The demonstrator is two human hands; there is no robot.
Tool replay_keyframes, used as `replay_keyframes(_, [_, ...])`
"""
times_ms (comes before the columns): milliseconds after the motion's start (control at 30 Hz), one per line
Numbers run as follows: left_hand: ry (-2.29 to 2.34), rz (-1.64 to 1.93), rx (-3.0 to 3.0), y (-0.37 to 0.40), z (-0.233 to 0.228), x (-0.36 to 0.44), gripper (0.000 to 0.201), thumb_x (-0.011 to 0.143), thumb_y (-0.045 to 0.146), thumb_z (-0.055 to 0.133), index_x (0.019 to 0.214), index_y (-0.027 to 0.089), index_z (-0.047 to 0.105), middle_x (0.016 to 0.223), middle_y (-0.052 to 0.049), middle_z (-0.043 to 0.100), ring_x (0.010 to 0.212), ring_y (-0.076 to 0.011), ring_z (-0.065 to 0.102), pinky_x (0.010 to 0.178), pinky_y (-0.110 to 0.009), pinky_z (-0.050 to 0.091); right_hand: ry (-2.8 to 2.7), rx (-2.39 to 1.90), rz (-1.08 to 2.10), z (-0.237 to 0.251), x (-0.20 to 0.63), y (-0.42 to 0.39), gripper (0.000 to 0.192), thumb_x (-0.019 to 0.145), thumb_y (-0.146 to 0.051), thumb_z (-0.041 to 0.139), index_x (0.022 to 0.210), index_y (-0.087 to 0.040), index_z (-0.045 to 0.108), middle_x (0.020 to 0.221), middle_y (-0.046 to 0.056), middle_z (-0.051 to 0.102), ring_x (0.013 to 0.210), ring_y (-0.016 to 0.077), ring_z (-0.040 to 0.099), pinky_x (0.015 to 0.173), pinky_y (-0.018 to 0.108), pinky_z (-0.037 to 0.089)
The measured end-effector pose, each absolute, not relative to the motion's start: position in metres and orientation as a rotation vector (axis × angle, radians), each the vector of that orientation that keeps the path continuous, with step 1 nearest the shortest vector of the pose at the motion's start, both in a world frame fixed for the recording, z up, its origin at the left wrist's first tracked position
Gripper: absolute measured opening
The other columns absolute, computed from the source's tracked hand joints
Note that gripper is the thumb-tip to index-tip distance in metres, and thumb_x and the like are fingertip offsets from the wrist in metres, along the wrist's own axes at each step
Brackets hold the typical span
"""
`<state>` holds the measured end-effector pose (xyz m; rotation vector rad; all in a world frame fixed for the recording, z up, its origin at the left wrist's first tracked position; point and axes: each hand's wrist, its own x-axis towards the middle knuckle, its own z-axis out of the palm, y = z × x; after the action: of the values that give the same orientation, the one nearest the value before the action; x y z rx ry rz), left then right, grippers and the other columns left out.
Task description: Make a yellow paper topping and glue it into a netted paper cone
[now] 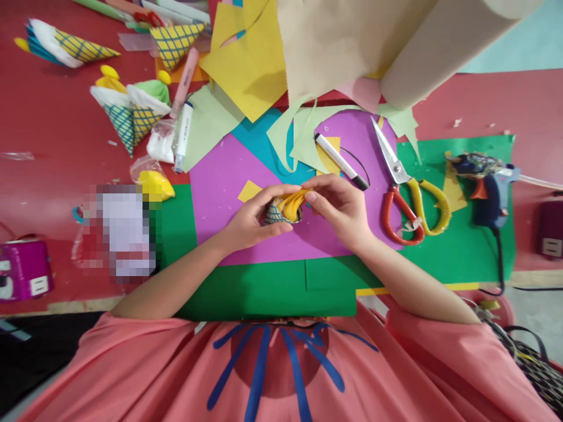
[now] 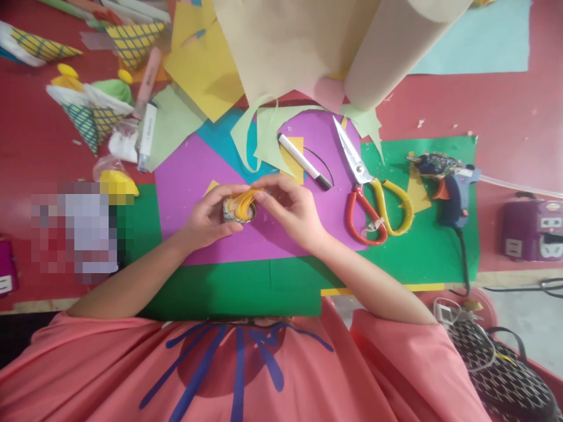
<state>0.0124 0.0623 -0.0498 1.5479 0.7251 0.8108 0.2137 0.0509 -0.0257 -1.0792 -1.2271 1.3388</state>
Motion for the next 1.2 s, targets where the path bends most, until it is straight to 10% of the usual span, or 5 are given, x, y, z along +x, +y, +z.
replay_keyframes(600, [0.674,0.801,1.428,0.064,-0.05,0.014,0.061,0.076,0.047,0.077,0.126,0.032,0.045,0.114,-0.004,0.067,0.091,-0.0146,0.069,0.075,-0.025,0.057,-1.265,-0.913,1.396,-0.025,0.219,0.05,0.021,0.091,-0.031,0.065,0.111,-0.024,0.066,0.084,-0.001,0.066,0.063,0.0076,0.06,0.058,0.022,0.051])
replay_keyframes(933, [0.606,0.762,0.809,0.067,-0.032,0.02,0.05,0.077,0.053,0.074,0.116,0.026,0.059,0.107,-0.002,0.072,0.089,-0.0148,0.073,0.073,-0.022,0.061,-1.547,-0.98,1.111,-0.035,0.222,0.052,0.036,0.089,-0.034,0.065,0.123,-0.025,0.058,0.121,0.006,0.065,0.109,0.0206,0.061,0.093,0.039,0.051])
replay_keyframes(1200, [0.647,0.672,0.687,0.069,-0.031,0.02,0.054,0.074,0.049,0.079,0.118,0.024,0.06,0.099,0.0,0.073,0.085,-0.0136,0.073,0.072,-0.023,0.064,-1.516,-0.919,1.028,-0.033,0.219,0.05,0.016,0.089,-0.021,0.066,0.104,-0.024,0.069,0.093,0.001,0.072,0.082,0.0126,0.066,0.073,0.028,0.055])
